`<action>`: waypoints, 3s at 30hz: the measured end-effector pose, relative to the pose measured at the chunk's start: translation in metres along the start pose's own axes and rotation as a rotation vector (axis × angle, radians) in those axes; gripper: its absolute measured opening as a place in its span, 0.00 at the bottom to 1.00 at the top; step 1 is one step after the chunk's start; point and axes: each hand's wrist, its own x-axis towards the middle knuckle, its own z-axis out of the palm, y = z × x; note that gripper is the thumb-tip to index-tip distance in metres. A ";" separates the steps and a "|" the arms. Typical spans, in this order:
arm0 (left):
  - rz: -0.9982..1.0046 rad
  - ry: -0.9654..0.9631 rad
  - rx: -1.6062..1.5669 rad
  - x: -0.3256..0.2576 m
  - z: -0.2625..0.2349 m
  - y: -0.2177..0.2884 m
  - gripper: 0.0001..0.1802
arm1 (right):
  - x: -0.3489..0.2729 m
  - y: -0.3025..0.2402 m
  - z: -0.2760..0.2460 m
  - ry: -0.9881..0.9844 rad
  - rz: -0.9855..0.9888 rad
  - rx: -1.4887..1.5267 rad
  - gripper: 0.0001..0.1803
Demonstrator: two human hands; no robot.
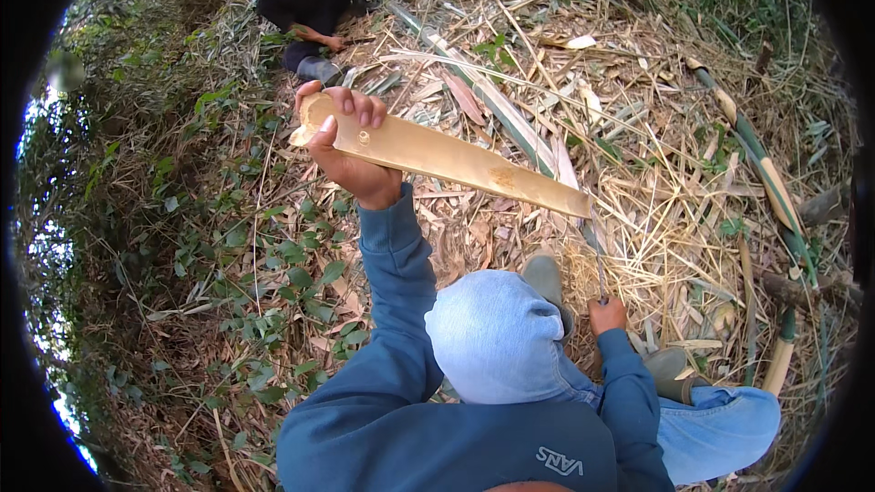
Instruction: The person sits on the ground and uses a machete to shave and shape a long piece of split bamboo. They repeatedly scrape the surface and edges, turning the piece to work different sides. Another person is visible in the background also working with bamboo.
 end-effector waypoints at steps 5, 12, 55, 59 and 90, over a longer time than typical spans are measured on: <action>0.005 0.011 -0.009 0.000 0.004 -0.001 0.23 | 0.001 -0.001 -0.003 -0.007 0.008 0.040 0.19; -0.002 0.012 0.001 0.000 0.011 -0.003 0.22 | -0.004 -0.008 -0.013 -0.013 0.032 0.034 0.20; -0.152 -0.111 0.009 0.012 -0.041 0.006 0.29 | -0.056 -0.063 -0.042 -0.075 -0.526 0.205 0.12; -0.145 -0.156 -0.003 0.006 -0.040 0.012 0.26 | -0.052 -0.057 -0.040 -0.158 -0.334 0.190 0.13; -0.165 -0.214 -0.038 0.012 -0.043 0.007 0.26 | -0.040 -0.031 -0.032 -0.112 -0.197 0.090 0.14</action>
